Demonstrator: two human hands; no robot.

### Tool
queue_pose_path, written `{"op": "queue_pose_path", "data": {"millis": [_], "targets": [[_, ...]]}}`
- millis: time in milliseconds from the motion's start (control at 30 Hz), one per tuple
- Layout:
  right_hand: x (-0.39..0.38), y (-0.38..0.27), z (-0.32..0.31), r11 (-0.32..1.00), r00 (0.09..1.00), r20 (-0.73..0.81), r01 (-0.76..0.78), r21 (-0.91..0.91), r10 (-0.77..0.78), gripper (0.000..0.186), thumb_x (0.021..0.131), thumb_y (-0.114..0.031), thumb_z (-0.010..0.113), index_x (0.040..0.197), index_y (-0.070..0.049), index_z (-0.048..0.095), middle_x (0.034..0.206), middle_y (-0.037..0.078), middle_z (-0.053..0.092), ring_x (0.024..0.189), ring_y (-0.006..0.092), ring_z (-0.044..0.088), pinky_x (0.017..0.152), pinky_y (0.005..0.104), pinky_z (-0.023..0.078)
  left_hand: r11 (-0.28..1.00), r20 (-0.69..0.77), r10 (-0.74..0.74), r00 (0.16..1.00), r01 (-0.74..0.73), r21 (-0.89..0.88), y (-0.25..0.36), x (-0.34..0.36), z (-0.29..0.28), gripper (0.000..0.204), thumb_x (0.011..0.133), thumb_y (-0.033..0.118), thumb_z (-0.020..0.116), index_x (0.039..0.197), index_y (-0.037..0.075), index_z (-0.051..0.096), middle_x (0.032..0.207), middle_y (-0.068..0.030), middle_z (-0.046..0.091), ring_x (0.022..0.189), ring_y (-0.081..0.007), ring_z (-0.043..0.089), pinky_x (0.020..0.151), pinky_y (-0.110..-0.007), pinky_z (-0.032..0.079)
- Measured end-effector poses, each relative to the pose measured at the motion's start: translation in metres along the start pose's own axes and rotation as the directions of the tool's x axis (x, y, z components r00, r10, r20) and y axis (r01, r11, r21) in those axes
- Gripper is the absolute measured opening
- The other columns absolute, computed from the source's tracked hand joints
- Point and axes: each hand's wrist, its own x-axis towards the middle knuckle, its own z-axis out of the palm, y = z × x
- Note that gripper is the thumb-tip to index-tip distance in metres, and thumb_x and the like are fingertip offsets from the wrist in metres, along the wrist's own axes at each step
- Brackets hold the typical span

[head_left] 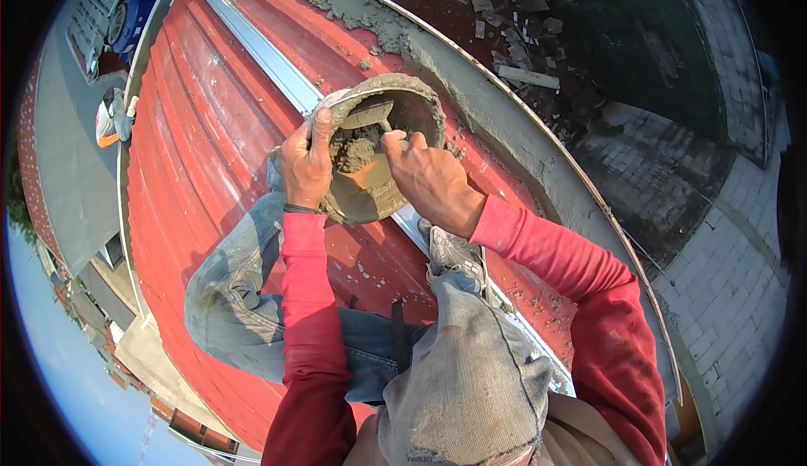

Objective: The person scoops cement from a bucket with a trowel and applies it to the seam of a red corrugated metal roof. They repeatedly smooth the cement along the seam while standing on the roof.

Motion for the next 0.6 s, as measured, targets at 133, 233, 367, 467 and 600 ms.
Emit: {"op": "queue_pose_path", "data": {"millis": [133,233,367,467,600], "targets": [[-0.034,-0.003,0.042,0.994,0.979,0.175,0.11,-0.011,-0.107,0.038,0.094,-0.006,0.062,0.126,0.008,0.048,0.094,0.022,0.067,0.072,0.0295,0.075,0.053,0.0364,0.061,0.995,-0.029,-0.087,0.996,0.086,-0.048,-0.02,0.004,-0.017,0.064,0.108,0.057,0.057,0.103,-0.005,0.073,0.071,-0.0003,0.05,0.074,-0.011,0.045,0.067,-0.034,0.044],[-0.041,0.011,0.018,0.994,0.993,0.114,-0.032,0.101,0.02,0.039,0.092,-0.006,0.063,0.125,0.008,0.047,0.091,0.024,0.067,0.066,0.03,0.075,0.05,0.037,0.059,0.992,-0.033,-0.118,0.993,0.119,0.032,-0.003,-0.005,-0.007,0.065,0.107,0.057,0.058,0.098,-0.005,0.071,0.069,0.0021,0.046,0.071,-0.0118,0.043,0.064,-0.036,0.042],[-0.031,0.019,0.043,0.998,0.992,0.112,-0.064,-0.007,0.064,0.041,0.091,-0.008,0.065,0.123,0.009,0.048,0.087,0.023,0.067,0.067,0.0316,0.075,0.051,0.0379,0.058,0.982,0.001,0.092,0.996,-0.09,0.166,-0.002,-0.005,0.016,0.064,0.106,0.055,0.061,0.086,-0.005,0.067,0.062,-0.0128,0.043,0.064,-0.0132,0.04,0.058,-0.041,0.039],[-0.037,0.022,0.035,0.998,0.988,0.143,-0.05,-0.031,0.054,0.035,0.09,-0.008,0.065,0.118,0.007,0.051,0.086,0.021,0.067,0.071,0.0301,0.075,0.054,0.0382,0.058,0.991,0.009,0.079,0.997,-0.079,0.112,0.004,-0.012,0.016,0.061,0.106,0.053,0.063,0.086,-0.005,0.069,0.063,-0.0195,0.048,0.061,-0.0144,0.043,0.057,-0.042,0.041],[-0.019,0.038,0.007,0.987,0.988,0.082,-0.121,-0.103,0.13,0.025,0.091,-0.007,0.064,0.111,0.005,0.056,0.084,0.019,0.068,0.075,0.0283,0.076,0.056,0.0369,0.057,0.994,-0.042,0.106,0.993,-0.105,0.042,0.017,-0.017,0.019,0.057,0.106,0.053,0.063,0.1,-0.002,0.076,0.062,-0.0152,0.05,0.062,-0.015,0.045,0.059,-0.039,0.044]]}}
